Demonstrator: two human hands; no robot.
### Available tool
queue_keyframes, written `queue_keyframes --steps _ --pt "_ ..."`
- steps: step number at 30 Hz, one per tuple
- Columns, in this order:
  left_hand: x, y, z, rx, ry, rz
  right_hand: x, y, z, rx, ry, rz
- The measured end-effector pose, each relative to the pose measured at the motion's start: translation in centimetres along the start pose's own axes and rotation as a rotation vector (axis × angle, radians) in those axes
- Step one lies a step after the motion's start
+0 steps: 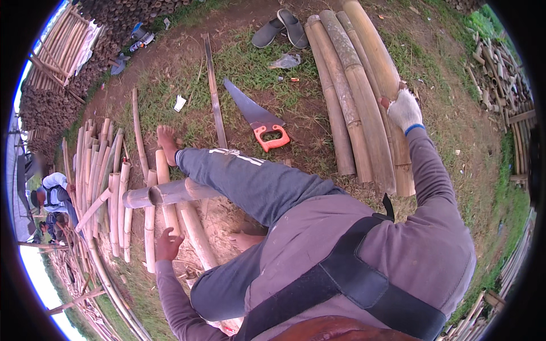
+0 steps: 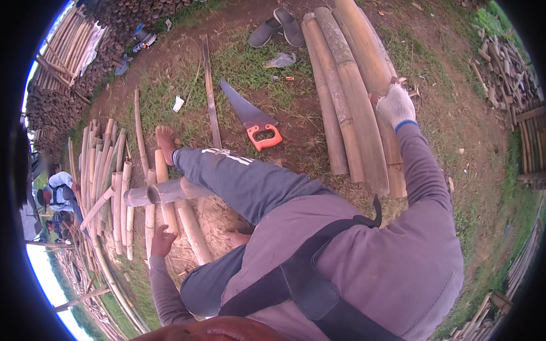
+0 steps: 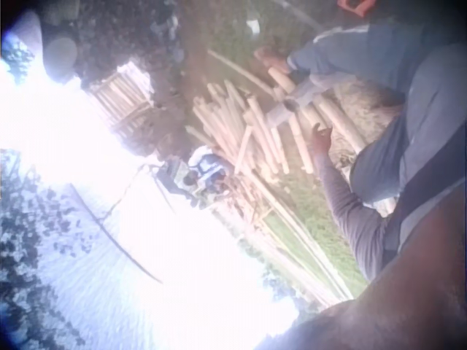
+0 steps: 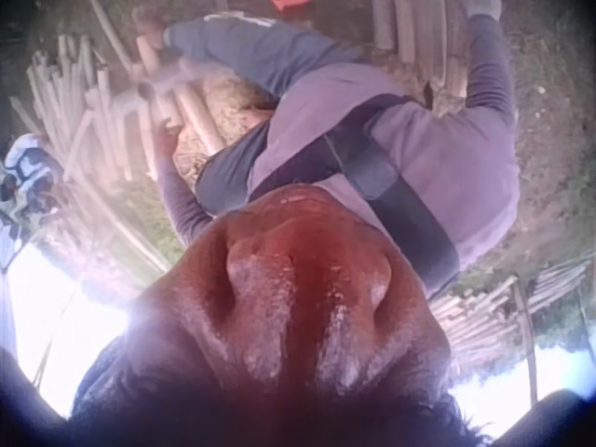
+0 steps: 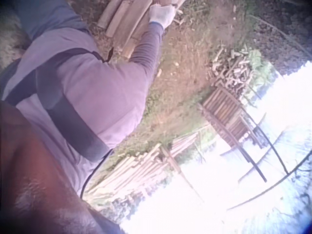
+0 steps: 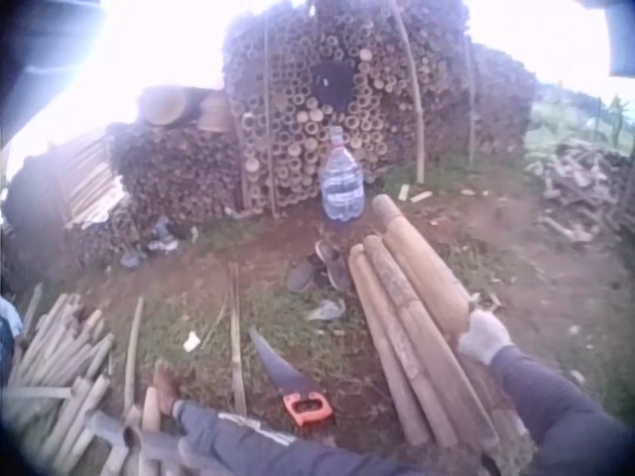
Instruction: The person uses a hand saw to cut long bamboo poles into shorter segments. They position each pole on a support, saw through it, and then move the cut pieces aside.
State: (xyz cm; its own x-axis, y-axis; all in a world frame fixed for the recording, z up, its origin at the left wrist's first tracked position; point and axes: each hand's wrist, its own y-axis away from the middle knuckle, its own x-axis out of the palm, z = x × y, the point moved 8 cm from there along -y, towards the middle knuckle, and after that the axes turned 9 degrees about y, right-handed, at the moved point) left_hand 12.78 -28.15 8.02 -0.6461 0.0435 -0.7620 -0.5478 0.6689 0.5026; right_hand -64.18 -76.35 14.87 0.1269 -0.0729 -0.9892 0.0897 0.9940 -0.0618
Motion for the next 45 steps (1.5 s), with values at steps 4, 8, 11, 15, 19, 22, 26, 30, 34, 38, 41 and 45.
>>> queue_keyframes --steps 4,8,11,15,19,22,26,30,34,38,41,45 --pt "4.5 2.4 12.2 -0.135 -0.080 -0.018 3.0 0.8 0.0 0.052 0.192 0.054" --pt "12.3 7.2 23.3 -0.222 0.046 -0.144 5.0 -1.8 2.8 -0.103 0.312 -0.029" --pt "17.0 10.4 25.7 -0.422 -0.002 -0.229 4.5 -1.6 1.8 -0.048 0.331 0.015" --pt "21.5 14.5 26.4 -0.663 0.004 -0.280 5.3 -3.9 8.5 -0.229 0.328 -0.165" --pt "22.4 12.7 26.0 -0.681 0.174 -0.288 8.1 -0.4 23.3 -0.671 0.163 -0.198" --pt "21.6 13.9 25.4 -0.630 0.116 -0.374 11.0 6.5 35.9 -1.056 -0.025 -0.117" --pt "16.5 17.7 25.2 -0.643 0.039 -0.533 13.2 18.4 49.3 -1.411 -0.217 0.075" --pt "5.8 11.2 19.1 -0.492 0.122 -0.560 14.0 27.3 53.5 -1.633 -0.243 0.140" --pt "-3.3 -0.2 10.1 -0.207 0.121 -0.642 15.7 25.5 54.8 -1.522 -0.230 0.189" --pt "-10.8 -5.2 9.3 -0.040 0.289 -0.874 17.5 22.1 52.6 -1.435 -0.281 0.236" --pt "-11.0 -0.1 16.8 -0.092 0.311 -1.047 18.2 21.7 52.9 -1.402 -0.309 0.277" --pt "-2.0 10.3 27.7 -0.312 0.275 -1.168 18.5 21.6 52.7 -1.406 -0.311 0.277"
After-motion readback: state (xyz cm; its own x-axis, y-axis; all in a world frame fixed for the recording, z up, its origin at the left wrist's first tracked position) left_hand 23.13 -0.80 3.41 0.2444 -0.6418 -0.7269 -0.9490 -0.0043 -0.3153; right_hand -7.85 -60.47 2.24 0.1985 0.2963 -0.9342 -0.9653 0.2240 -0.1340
